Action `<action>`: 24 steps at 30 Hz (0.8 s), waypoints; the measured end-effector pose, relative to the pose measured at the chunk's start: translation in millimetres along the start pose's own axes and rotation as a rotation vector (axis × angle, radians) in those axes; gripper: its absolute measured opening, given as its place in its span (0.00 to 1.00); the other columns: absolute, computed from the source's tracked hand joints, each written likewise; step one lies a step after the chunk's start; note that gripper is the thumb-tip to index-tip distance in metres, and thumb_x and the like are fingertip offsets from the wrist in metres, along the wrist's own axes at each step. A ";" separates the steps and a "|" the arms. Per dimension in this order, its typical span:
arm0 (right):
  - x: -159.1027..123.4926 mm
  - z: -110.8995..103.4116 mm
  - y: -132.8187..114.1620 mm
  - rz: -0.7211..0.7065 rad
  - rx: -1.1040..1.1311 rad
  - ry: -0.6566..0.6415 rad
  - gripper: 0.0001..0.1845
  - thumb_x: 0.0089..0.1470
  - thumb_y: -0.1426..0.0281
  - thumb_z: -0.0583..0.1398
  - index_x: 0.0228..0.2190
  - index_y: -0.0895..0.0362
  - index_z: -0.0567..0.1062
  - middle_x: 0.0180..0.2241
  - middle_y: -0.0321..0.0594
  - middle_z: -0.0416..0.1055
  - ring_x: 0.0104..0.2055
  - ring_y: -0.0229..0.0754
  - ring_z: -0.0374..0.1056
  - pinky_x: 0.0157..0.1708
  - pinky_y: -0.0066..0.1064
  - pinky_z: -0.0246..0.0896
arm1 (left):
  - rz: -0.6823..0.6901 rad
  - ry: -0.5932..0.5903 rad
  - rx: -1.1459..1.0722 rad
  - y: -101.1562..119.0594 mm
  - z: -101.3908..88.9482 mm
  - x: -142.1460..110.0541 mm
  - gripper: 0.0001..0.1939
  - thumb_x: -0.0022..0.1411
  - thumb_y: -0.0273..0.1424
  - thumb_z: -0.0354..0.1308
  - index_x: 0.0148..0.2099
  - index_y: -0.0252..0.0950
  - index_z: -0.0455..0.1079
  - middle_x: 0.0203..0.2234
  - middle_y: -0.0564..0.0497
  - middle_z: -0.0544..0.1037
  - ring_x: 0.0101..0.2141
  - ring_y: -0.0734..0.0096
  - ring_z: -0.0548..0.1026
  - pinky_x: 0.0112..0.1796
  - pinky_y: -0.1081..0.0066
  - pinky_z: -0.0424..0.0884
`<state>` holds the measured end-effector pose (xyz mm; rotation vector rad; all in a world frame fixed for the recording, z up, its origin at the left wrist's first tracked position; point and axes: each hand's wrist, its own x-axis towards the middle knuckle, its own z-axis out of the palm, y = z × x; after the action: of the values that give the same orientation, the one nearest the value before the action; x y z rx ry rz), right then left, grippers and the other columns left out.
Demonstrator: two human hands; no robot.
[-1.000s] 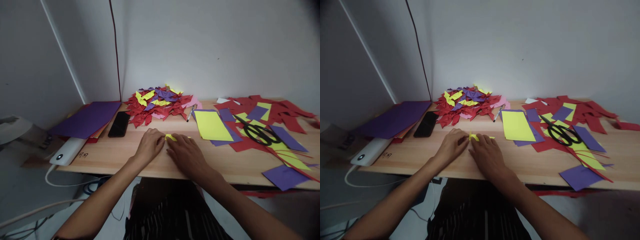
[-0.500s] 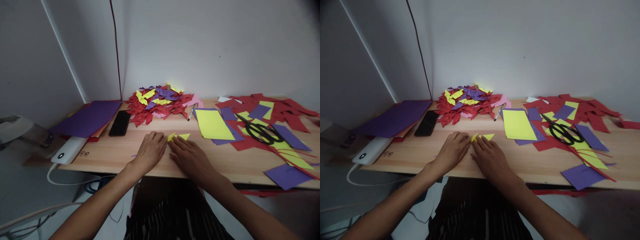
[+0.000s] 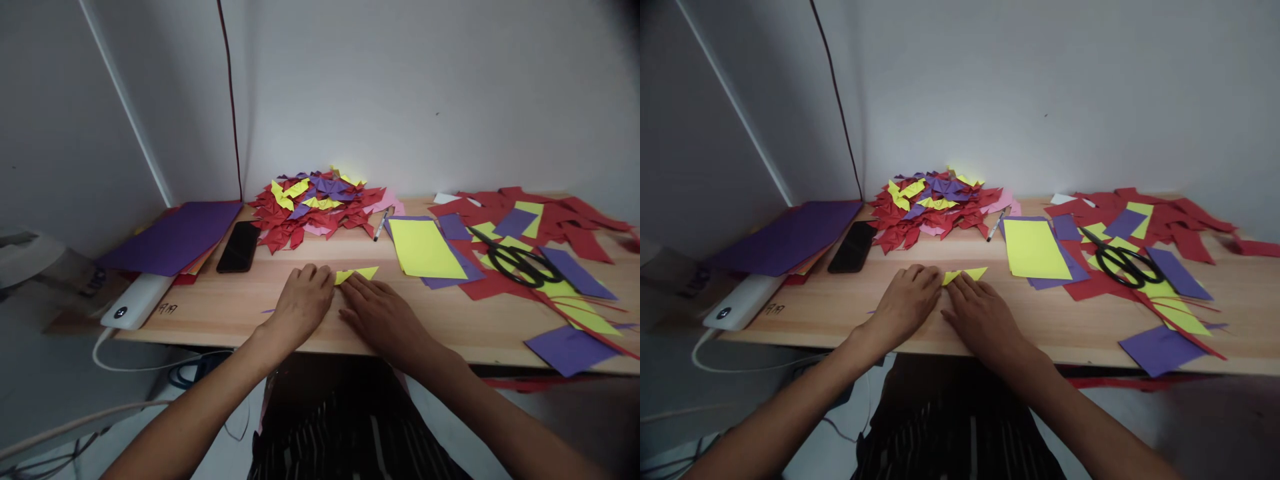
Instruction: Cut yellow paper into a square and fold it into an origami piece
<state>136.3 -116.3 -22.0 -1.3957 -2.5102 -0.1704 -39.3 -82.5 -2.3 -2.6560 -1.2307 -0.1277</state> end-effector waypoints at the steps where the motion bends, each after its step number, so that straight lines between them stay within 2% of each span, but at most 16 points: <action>1: 0.1 -0.8 -0.1 -0.002 -0.004 0.000 0.22 0.63 0.67 0.52 0.53 0.67 0.71 0.56 0.55 0.68 0.59 0.51 0.64 0.56 0.44 0.61 | -0.009 0.005 -0.001 0.7 0.1 0.6 0.15 0.68 0.28 0.47 0.54 0.33 0.66 0.46 0.43 0.72 0.45 0.57 0.67 0.39 0.60 0.65; 8: 0.7 -1.1 -0.4 -0.020 -0.014 -0.004 0.22 0.63 0.68 0.53 0.53 0.68 0.71 0.55 0.56 0.68 0.59 0.52 0.63 0.56 0.44 0.62 | -0.091 0.078 -0.188 -2.9 4.4 9.4 0.08 0.66 0.30 0.52 0.40 0.35 0.73 0.39 0.47 0.74 0.40 0.62 0.68 0.41 0.63 0.67; 14: -0.5 2.1 0.5 -0.018 -0.006 0.007 0.22 0.62 0.67 0.54 0.53 0.69 0.71 0.56 0.56 0.68 0.60 0.53 0.63 0.56 0.46 0.61 | -0.067 0.235 -0.443 -8.0 12.7 11.8 0.06 0.65 0.28 0.55 0.39 0.34 0.73 0.36 0.48 0.76 0.40 0.66 0.70 0.44 0.65 0.68; 18: -0.3 2.7 0.6 -0.028 -0.006 0.021 0.23 0.62 0.67 0.54 0.53 0.70 0.70 0.56 0.56 0.68 0.59 0.53 0.63 0.56 0.45 0.61 | -0.028 0.263 -0.391 -4.2 17.8 10.3 0.08 0.65 0.27 0.53 0.36 0.34 0.73 0.36 0.48 0.77 0.40 0.66 0.70 0.44 0.65 0.68; 24: -0.2 2.3 0.2 -0.029 -0.007 0.034 0.24 0.62 0.68 0.54 0.53 0.71 0.70 0.55 0.56 0.68 0.59 0.53 0.63 0.56 0.45 0.61 | -0.024 0.184 -0.232 3.8 14.8 8.8 0.09 0.66 0.25 0.51 0.36 0.33 0.72 0.36 0.47 0.76 0.39 0.64 0.70 0.43 0.65 0.69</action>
<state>136.2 -115.8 -24.2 -1.3479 -2.5057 -0.2067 -30.9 -74.9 -15.9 -2.7446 -1.2548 -0.5367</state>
